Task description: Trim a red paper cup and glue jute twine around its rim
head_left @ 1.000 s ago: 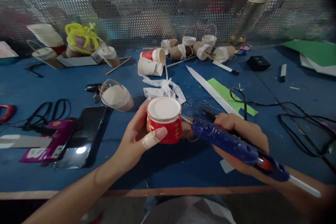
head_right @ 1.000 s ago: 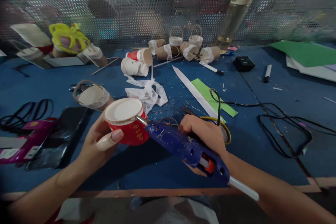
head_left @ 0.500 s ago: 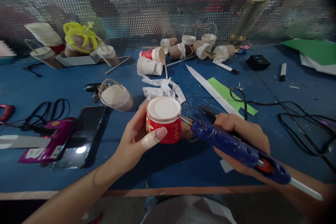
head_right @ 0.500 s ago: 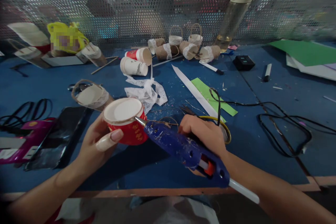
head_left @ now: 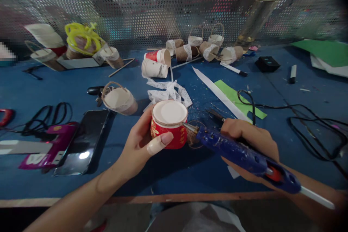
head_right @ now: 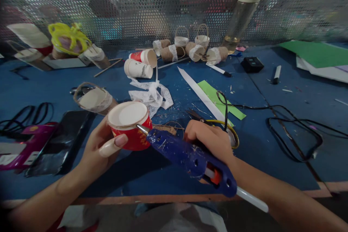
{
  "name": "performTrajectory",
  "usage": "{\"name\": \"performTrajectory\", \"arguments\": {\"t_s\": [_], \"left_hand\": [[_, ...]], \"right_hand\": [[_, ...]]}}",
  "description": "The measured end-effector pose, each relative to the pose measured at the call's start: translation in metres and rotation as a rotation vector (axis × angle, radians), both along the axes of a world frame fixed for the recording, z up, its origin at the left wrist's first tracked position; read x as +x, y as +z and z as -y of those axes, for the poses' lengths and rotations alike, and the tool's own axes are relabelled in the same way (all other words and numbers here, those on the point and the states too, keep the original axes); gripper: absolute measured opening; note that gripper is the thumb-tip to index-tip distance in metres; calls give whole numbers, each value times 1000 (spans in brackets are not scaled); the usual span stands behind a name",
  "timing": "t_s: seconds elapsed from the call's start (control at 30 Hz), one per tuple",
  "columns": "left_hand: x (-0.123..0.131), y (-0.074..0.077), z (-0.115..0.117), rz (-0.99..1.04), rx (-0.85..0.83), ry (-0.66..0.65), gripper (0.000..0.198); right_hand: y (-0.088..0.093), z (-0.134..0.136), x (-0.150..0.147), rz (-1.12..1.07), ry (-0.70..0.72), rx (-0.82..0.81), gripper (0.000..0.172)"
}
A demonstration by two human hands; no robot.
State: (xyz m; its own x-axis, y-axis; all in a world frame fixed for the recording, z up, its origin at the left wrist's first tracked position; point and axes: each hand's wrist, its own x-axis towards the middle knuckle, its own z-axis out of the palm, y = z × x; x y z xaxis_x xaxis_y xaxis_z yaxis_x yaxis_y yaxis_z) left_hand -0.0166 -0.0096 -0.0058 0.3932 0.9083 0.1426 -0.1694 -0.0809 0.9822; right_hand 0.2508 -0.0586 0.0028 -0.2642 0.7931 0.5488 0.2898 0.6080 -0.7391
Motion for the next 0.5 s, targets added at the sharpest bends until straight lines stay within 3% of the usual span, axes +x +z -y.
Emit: {"name": "performTrajectory", "arguments": {"t_s": [0.3,0.5], "left_hand": [[-2,-6,-3,32,25,10,54],[-2,-6,-3,1,75,19,57]], "right_hand": [[1,4,-7,5,-188,-11,31],[1,3,-2,46,-71,-16,30]]}}
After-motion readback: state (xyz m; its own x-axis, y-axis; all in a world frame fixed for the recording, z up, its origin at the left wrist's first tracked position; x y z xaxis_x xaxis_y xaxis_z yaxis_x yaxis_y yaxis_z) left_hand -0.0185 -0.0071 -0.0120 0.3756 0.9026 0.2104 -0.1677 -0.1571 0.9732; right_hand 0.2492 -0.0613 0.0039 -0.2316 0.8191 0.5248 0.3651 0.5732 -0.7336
